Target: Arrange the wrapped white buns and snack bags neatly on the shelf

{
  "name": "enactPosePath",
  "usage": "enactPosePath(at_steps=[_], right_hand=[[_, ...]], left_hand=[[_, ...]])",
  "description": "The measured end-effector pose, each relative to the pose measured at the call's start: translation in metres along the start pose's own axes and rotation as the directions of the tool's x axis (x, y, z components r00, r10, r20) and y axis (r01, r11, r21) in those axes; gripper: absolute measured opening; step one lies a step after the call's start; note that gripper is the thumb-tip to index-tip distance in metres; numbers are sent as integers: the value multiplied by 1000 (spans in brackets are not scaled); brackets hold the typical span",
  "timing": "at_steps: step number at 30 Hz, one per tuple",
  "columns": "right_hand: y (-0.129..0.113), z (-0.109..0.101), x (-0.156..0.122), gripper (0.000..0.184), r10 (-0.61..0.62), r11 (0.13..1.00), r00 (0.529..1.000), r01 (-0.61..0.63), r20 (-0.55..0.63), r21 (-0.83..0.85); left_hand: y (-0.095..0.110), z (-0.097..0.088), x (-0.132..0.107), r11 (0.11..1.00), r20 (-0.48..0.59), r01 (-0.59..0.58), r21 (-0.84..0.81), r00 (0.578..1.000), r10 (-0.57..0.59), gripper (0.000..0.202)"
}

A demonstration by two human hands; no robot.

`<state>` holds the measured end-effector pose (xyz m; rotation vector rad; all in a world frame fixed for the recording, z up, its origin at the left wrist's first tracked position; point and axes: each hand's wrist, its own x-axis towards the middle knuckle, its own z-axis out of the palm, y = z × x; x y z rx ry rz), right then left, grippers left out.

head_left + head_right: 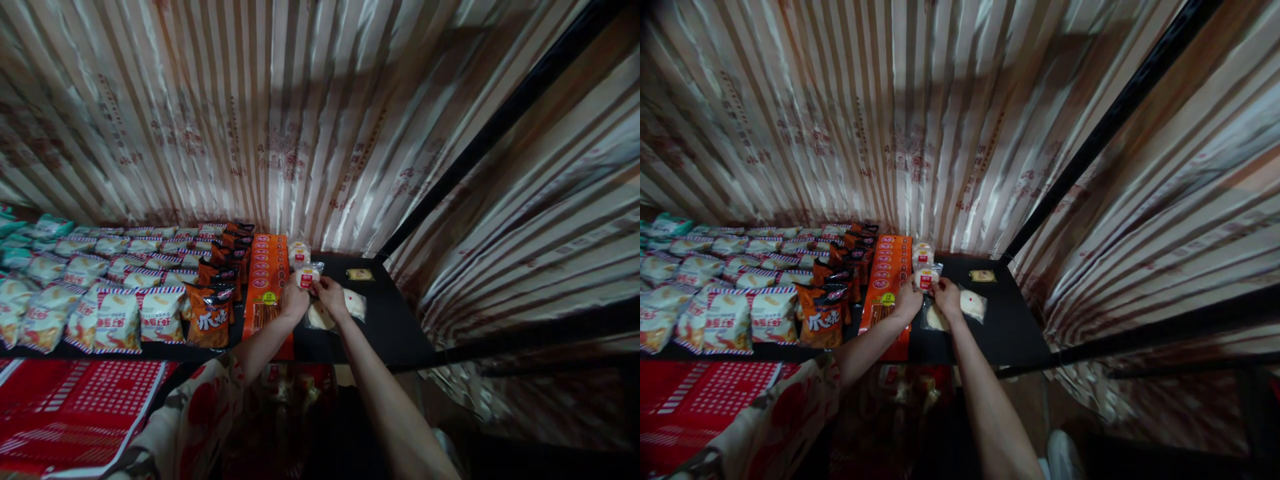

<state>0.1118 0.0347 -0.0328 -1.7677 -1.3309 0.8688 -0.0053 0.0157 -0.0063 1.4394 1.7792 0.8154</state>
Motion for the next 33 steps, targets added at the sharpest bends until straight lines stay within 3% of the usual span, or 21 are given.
enactPosePath(at_steps=[7, 18, 33], right_hand=[[-7, 1, 17, 23, 40, 992, 999, -42, -16, -116], [3, 9, 34, 21, 55, 990, 998, -54, 3, -130], [-1, 13, 51, 23, 34, 954, 999, -41, -27, -296]], left_hand=[[5, 0, 15, 999, 17, -28, 28, 999, 27, 37], [-1, 14, 24, 995, 50, -88, 51, 995, 86, 33], [-4, 24, 28, 987, 105, -151, 47, 984, 145, 59]])
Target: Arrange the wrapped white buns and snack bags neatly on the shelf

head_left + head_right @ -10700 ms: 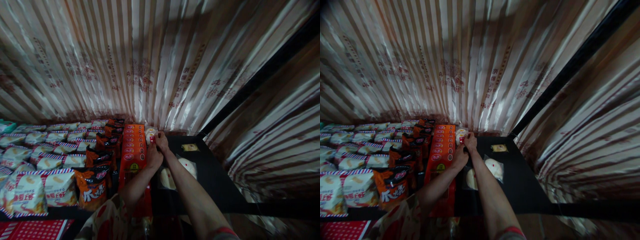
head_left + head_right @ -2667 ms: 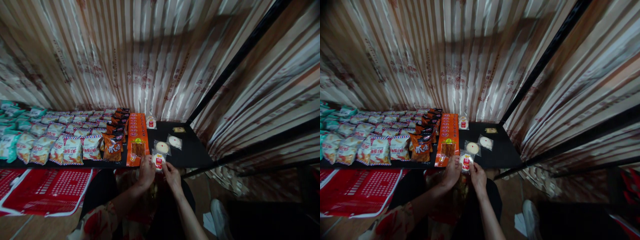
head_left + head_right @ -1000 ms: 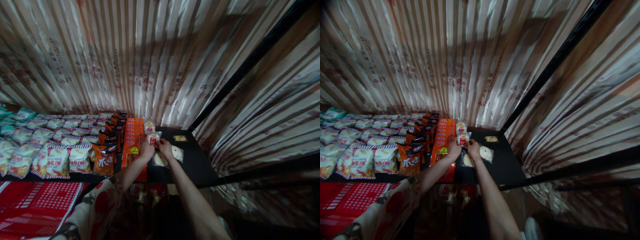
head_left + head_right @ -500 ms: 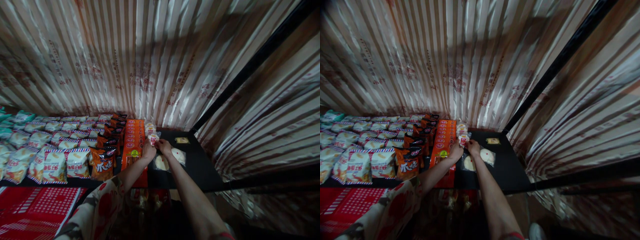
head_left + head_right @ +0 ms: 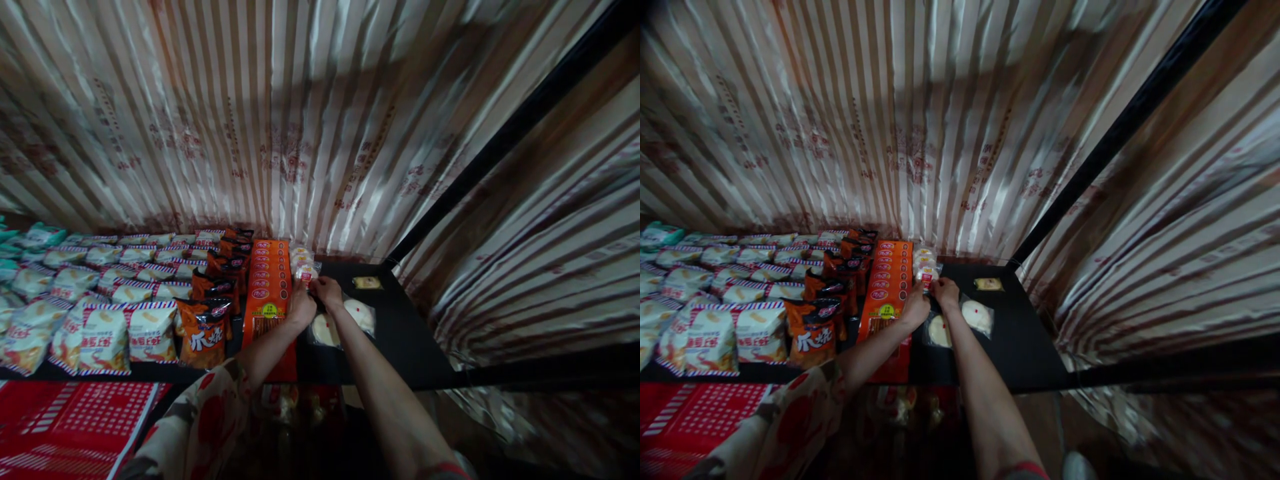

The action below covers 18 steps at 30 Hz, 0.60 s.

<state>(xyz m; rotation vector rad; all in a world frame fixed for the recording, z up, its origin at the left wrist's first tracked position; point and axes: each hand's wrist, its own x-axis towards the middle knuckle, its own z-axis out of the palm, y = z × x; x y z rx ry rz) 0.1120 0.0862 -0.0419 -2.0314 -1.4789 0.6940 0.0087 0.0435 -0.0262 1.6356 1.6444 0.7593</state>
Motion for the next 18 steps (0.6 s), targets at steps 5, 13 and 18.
enactPosePath(at_steps=[5, 13, 18], right_hand=[[-3, 3, 5, 23, -14, 1000, 1000, 14, -9, -28], [2, 8, 7, 24, -20, 995, 996, 11, -85, -102], [2, 11, 4, 35, -53, 991, 987, 32, -155, -130]], left_hand=[[0, -1, 5, 1000, 38, 14, 21, 999, -15, 51], [2, 1, 8, 999, 53, 17, 49, 998, -20, 49], [2, 3, 6, 998, 49, 12, 60, 999, -15, 49]])
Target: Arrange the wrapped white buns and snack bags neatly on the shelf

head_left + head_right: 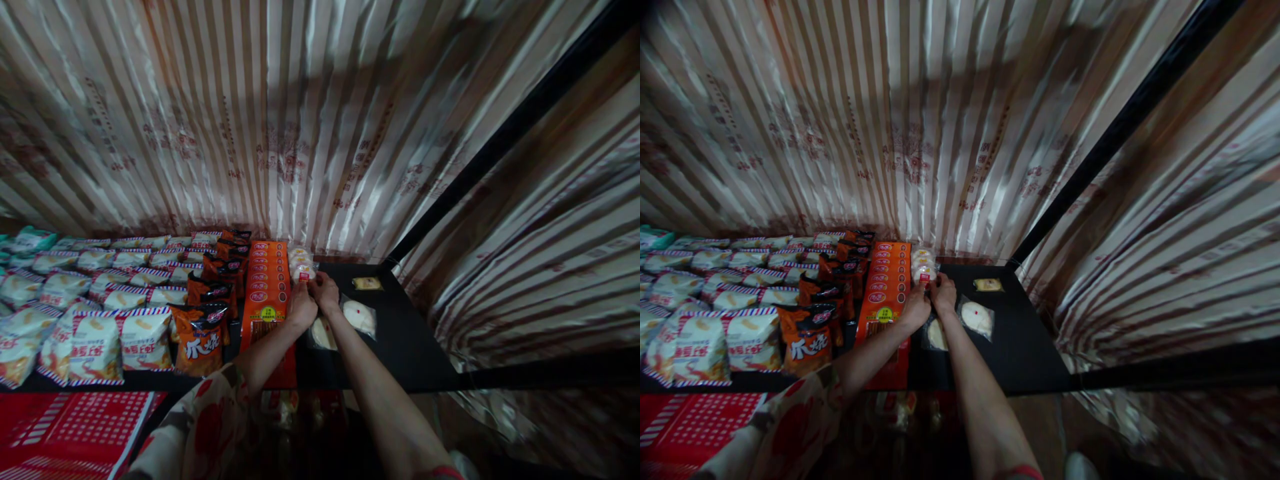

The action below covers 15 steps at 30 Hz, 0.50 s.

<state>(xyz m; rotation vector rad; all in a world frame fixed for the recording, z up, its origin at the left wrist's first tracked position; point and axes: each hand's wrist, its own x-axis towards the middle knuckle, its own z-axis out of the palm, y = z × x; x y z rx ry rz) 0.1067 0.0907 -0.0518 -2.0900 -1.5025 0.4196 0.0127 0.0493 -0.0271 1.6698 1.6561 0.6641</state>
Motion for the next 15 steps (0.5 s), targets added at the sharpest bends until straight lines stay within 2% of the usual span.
enactPosePath(at_steps=[10, 15], right_hand=[[-3, 1, 5, 33, 2, 1000, 996, -1, 87, -16], [-1, 2, 3, 37, -6, 1000, 998, 7, 54, -14]], left_hand=[[4, 2, 1, 1000, 5, 20, 1, 1000, -20, 49], [6, 1, -3, 1000, -6, 10, -5, 1000, -10, 47]])
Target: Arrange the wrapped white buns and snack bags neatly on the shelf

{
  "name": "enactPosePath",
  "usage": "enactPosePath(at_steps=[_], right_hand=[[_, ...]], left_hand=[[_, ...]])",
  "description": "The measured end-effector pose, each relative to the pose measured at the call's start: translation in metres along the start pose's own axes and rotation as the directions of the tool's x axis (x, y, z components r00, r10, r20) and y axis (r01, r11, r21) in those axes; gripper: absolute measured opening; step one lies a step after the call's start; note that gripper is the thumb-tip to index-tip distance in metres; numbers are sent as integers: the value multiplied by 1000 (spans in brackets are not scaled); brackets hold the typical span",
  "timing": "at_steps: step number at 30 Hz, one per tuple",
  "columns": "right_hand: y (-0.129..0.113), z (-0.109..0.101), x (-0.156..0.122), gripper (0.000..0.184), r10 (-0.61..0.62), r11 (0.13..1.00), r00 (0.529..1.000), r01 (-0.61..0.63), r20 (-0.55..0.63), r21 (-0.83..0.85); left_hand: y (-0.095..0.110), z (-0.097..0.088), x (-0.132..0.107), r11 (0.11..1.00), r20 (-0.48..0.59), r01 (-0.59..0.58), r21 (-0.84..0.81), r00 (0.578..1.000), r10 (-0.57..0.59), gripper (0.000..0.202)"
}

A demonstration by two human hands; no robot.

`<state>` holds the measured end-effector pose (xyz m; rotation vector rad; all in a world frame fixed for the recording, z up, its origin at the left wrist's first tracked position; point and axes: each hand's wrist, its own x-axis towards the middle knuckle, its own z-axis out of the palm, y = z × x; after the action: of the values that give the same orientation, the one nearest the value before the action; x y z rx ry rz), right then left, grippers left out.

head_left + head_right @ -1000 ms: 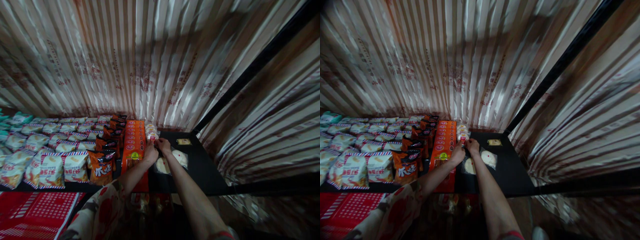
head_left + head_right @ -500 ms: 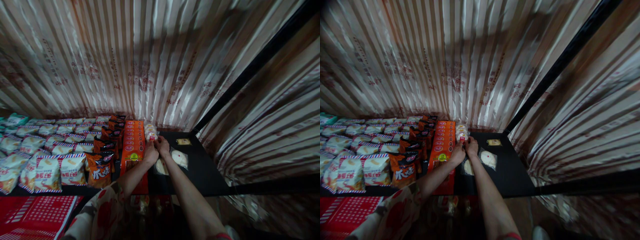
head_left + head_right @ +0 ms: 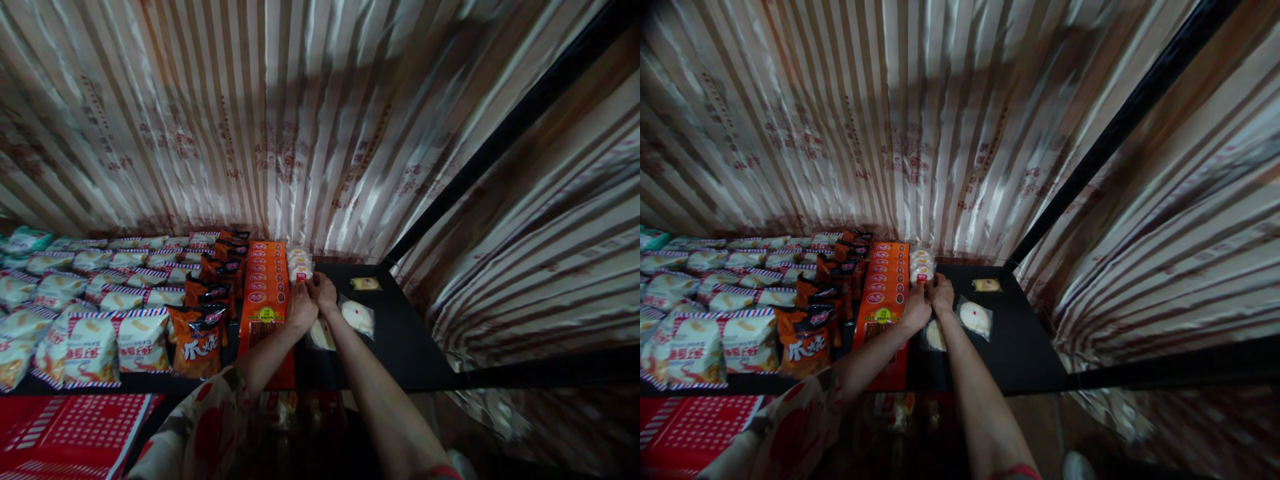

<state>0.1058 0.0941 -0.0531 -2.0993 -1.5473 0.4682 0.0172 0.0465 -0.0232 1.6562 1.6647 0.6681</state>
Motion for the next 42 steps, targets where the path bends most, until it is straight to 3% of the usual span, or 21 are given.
enactPosePath(at_steps=[8, 13, 18, 28, 36, 42], right_hand=[[1, -3, -9, 41, -21, 999, 997, 19, -79, -25], [0, -11, -22, 32, -52, 999, 996, 52, -75, -10], [1, -15, -38, 29, -46, 999, 999, 46, -1, 21], [9, -16, -79, 31, -61, 992, 998, 62, -13, 106], [22, -14, -117, 28, -105, 979, 992, 116, -71, 170], [27, -12, -148, 28, -107, 958, 985, 138, -135, 250]], left_hand=[[6, -3, -3, 998, -9, -57, -3, 998, 57, 42], [10, -6, -15, 997, -15, -75, -2, 997, 75, 40], [13, -10, -33, 998, -2, -58, 11, 998, 58, 34], [6, -8, -75, 998, 58, -43, 40, 998, 40, 32], [-13, 3, -108, 998, 76, -54, 15, 996, 53, 42], [-17, 0, -141, 998, 98, -57, 4, 994, 57, 42]])
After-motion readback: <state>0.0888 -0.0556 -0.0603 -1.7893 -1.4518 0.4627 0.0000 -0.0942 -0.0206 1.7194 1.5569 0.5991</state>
